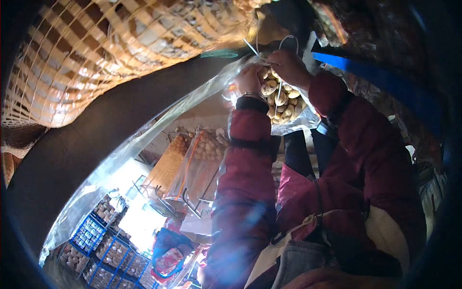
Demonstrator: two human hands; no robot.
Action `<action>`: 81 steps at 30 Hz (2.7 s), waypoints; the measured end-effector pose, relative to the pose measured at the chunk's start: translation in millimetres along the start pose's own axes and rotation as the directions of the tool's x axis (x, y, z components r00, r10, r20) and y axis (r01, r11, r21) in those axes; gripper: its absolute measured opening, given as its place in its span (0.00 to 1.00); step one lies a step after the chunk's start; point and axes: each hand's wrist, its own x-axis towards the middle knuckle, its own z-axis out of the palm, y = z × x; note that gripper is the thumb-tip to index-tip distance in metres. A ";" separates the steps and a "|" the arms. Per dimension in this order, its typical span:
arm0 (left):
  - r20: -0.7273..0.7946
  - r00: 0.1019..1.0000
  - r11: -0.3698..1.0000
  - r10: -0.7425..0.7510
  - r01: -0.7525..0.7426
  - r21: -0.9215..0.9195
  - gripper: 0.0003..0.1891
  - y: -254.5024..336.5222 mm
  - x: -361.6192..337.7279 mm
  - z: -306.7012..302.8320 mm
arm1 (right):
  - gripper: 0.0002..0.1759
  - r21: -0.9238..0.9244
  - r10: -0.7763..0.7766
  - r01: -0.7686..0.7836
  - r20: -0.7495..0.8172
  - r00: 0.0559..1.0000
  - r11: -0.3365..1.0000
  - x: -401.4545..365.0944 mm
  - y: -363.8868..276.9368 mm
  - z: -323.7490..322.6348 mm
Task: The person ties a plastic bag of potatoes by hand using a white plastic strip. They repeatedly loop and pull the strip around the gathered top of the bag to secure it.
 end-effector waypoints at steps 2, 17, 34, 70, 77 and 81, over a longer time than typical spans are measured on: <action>-0.030 1.000 0.994 -0.002 -0.001 -0.110 0.04 0.3 -0.8 6.3 | 0.08 0.117 0.029 -0.029 0.001 1.000 0.993 1.2 -10.2 -5.6; 0.148 0.980 0.951 0.131 -0.082 -0.299 0.04 -27.5 14.5 11.2 | 0.07 0.213 0.187 -0.186 0.013 0.982 0.959 -1.2 2.2 -1.6; 0.132 0.985 0.856 0.110 -0.027 -0.516 0.06 -23.3 20.6 10.8 | 0.14 0.611 0.458 -0.585 0.372 0.807 0.534 17.0 39.4 0.1; -0.079 0.730 0.731 0.679 -0.663 0.163 0.18 76.5 -236.1 -166.1 | 0.18 0.144 0.245 -0.263 0.134 0.960 0.954 -111.7 -21.9 -107.3; -0.031 0.976 0.970 0.215 -0.209 0.126 0.14 -13.3 -215.5 -144.7 | 0.12 0.226 0.346 -0.462 0.411 0.843 0.858 -142.2 -34.3 -66.2; 0.045 0.997 0.998 0.055 -0.056 0.014 0.15 -38.6 -219.5 -77.8 | 0.12 0.104 0.315 -0.445 0.568 0.761 0.889 -135.8 -77.4 -41.8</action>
